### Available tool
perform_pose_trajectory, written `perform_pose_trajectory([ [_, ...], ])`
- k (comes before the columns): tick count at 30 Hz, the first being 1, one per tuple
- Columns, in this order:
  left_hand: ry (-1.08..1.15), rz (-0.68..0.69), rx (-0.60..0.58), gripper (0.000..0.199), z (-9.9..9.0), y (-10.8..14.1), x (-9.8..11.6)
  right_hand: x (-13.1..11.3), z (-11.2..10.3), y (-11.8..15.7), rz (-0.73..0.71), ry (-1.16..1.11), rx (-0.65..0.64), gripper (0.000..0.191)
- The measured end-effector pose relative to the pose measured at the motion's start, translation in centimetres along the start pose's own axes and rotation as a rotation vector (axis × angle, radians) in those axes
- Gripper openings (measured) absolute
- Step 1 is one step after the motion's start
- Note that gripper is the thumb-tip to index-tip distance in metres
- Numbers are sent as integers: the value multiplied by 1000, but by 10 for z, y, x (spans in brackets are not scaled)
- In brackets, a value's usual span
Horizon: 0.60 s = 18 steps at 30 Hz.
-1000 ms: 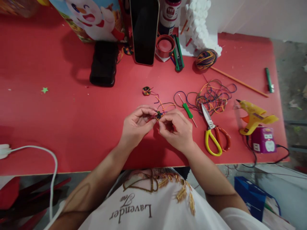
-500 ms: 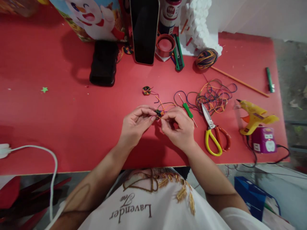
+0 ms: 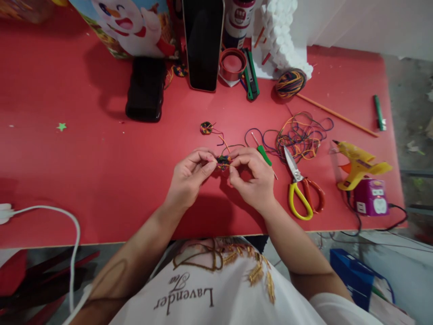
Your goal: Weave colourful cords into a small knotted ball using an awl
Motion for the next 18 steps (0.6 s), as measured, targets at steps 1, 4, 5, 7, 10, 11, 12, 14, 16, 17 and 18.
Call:
perform_pose_trajectory([
  [1,7,-6,-5,13,1,0,0,0,0,0,0,7,1,18],
  [4,22,-38,-8,15,3,1,-1,0,-1,1,0,20,-4,18],
  [5,25,-49,-3,16,3,1,-1,0,0,2,2,22,-9,18],
  [7,27,-61,9,19,3,0,-1,1,0,2,2,27,-19,18],
  [10,46,-65,7,21,3,-2,-2,0,1,3,-19,33,-28,18],
  [11,52,-67,5,21,2,-3,-3,0,1,2,-25,33,-29,19],
  [12,56,-62,7,20,1,-3,-4,0,1,2,-31,34,-29,19],
  [14,40,-30,13,18,-1,-5,-3,-1,0,0,-48,42,-25,18],
  [16,-25,43,19,15,-3,-4,3,-5,-2,-1,-90,58,-20,17],
  [17,-73,90,22,14,-3,-3,7,-8,-3,-2,-126,72,-20,17],
  [18,-123,136,23,12,-2,-2,12,-12,-3,-3,-166,87,-23,18],
])
Point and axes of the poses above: each hand's wrist, its own y-axis away from the middle knuckle, its own z-axis out of the palm, x = y × z, the point moved 10 cm from there along -y, towards the middle knuckle, and after that the axes turned 11 degrees about -z, right-handed, at the moved point
